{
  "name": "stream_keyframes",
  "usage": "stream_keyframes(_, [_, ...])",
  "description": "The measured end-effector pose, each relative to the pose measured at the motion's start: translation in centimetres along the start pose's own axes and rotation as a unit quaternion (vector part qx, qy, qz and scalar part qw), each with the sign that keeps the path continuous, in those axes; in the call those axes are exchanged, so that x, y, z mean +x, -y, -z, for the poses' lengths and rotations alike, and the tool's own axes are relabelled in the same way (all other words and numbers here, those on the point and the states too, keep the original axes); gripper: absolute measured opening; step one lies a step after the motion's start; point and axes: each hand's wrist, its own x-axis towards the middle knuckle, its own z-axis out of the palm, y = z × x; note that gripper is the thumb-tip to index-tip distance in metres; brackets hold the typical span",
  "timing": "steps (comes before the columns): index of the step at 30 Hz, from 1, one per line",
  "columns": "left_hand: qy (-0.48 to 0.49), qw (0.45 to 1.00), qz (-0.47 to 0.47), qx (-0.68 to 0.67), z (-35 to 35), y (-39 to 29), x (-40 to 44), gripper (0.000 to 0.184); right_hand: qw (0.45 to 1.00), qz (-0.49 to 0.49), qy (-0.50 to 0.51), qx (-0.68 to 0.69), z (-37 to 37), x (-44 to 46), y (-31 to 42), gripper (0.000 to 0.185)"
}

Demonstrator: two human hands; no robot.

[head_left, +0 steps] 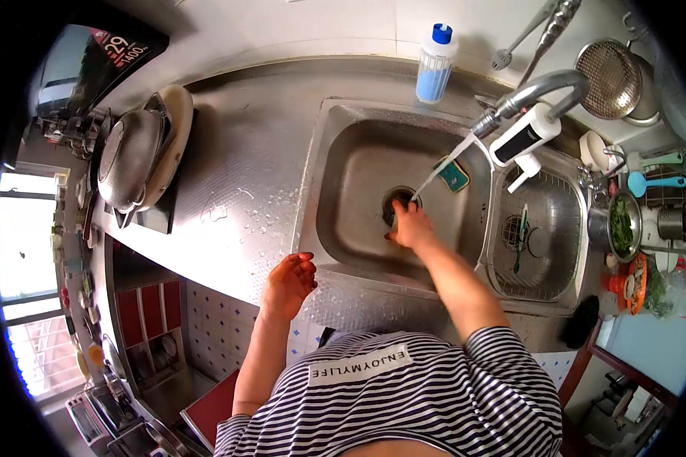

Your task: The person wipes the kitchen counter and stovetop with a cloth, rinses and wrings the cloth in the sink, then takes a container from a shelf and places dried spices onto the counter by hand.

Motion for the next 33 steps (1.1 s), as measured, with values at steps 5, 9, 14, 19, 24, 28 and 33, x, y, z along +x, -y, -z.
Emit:
stream_keyframes(5, [-0.034, 0.999, 0.000, 0.009, 1.5, -0.2, -0.7, 0.026, 0.973, -0.053, -0.015, 0.222, -1.7, 5.8, -2.9, 0.060])
stream_keyframes(9, [-0.039, 0.999, 0.007, 0.009, 2.1, 0.5, -0.3, 0.027, 0.972, 0.018, -0.075, 0.222, 5.3, 6.1, -5.1, 0.040])
stream_keyframes(14, [0.005, 0.998, 0.015, 0.059, 0.0, 1.1, 2.8, 0.026, 0.967, -0.020, -0.118, 0.224, 7.7, 5.5, -4.8, 0.036])
stream_keyframes(19, [-0.020, 0.803, -0.246, 0.542, -1.0, 1.7, 5.2, 0.024, 0.954, -0.142, -0.258, 0.048, 6.1, 4.7, -9.9, 0.039])
stream_keyframes(24, [0.057, 0.458, -0.418, 0.783, 1.4, 2.4, 6.0, 0.031, 0.944, -0.180, -0.238, 0.139, 2.9, 5.8, -7.0, 0.040])
stream_keyframes(28, [0.031, 0.466, -0.414, 0.782, 1.2, 2.7, 6.0, 0.031, 0.976, 0.039, -0.199, 0.084, -0.9, 8.6, -7.6, 0.054])
stream_keyframes(33, [0.037, 0.463, -0.399, 0.791, 1.7, 2.5, 6.3, 0.031, 0.930, -0.133, -0.285, 0.190, -3.1, 11.9, -12.7, 0.068])
